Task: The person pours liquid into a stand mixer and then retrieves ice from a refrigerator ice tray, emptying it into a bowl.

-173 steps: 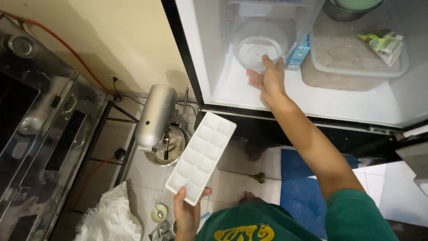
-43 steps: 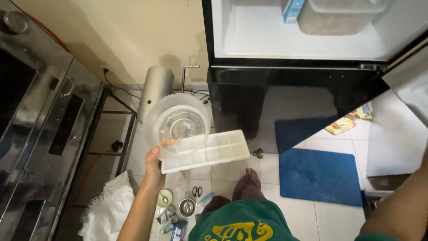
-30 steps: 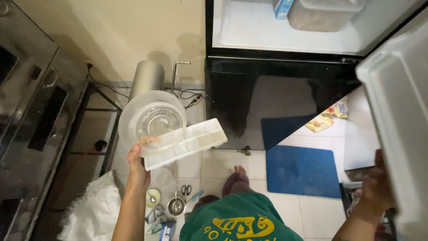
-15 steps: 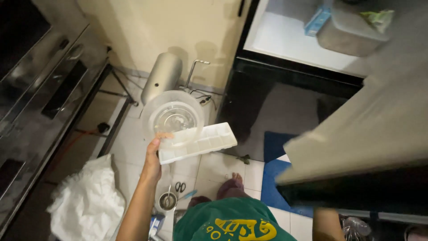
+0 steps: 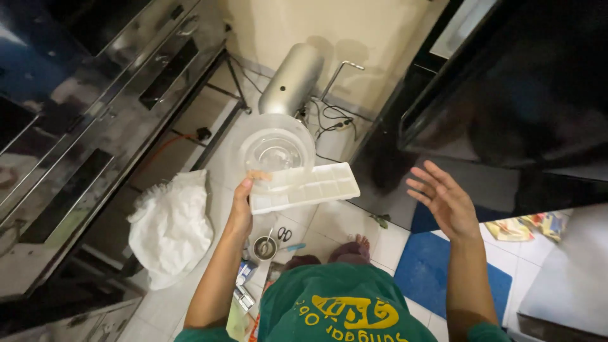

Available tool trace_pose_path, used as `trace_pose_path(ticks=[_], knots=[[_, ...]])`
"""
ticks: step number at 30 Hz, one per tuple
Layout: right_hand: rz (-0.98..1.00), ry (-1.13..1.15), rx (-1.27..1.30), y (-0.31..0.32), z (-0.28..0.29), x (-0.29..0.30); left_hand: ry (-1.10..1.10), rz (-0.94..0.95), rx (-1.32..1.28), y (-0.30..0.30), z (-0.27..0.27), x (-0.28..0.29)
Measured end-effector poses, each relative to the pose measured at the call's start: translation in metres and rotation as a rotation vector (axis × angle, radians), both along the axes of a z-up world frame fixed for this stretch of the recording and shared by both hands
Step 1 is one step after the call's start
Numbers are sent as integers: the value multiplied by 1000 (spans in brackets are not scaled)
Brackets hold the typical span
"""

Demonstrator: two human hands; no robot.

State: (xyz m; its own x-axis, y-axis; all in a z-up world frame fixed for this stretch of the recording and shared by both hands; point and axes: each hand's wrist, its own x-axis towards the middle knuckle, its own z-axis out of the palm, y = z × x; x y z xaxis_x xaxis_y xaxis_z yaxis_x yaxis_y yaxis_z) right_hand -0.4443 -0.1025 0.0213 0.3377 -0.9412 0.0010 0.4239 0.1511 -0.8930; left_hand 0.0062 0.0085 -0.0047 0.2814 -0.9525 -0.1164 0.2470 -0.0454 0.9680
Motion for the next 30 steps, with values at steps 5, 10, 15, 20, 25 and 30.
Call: trace_pose_path(ticks=[5,10,15,20,25,30], knots=[[-77,41,-93,-30,20,1,9,20,14,4,-6,4],[-44,-4,-129,-47,35,23,62,53,35,4,-4,-2],[56,109,-83,-72,38,79,45,82,10,-3,-6,-13],[413,228,-141,-95,52,139,82,111,147,-7,-94,2],[731,257,-101,-129,35,170,144,168,108,-19,-133,-21],[981,222,-41,-171,1,175,173,258,106,-31,-149,-57]])
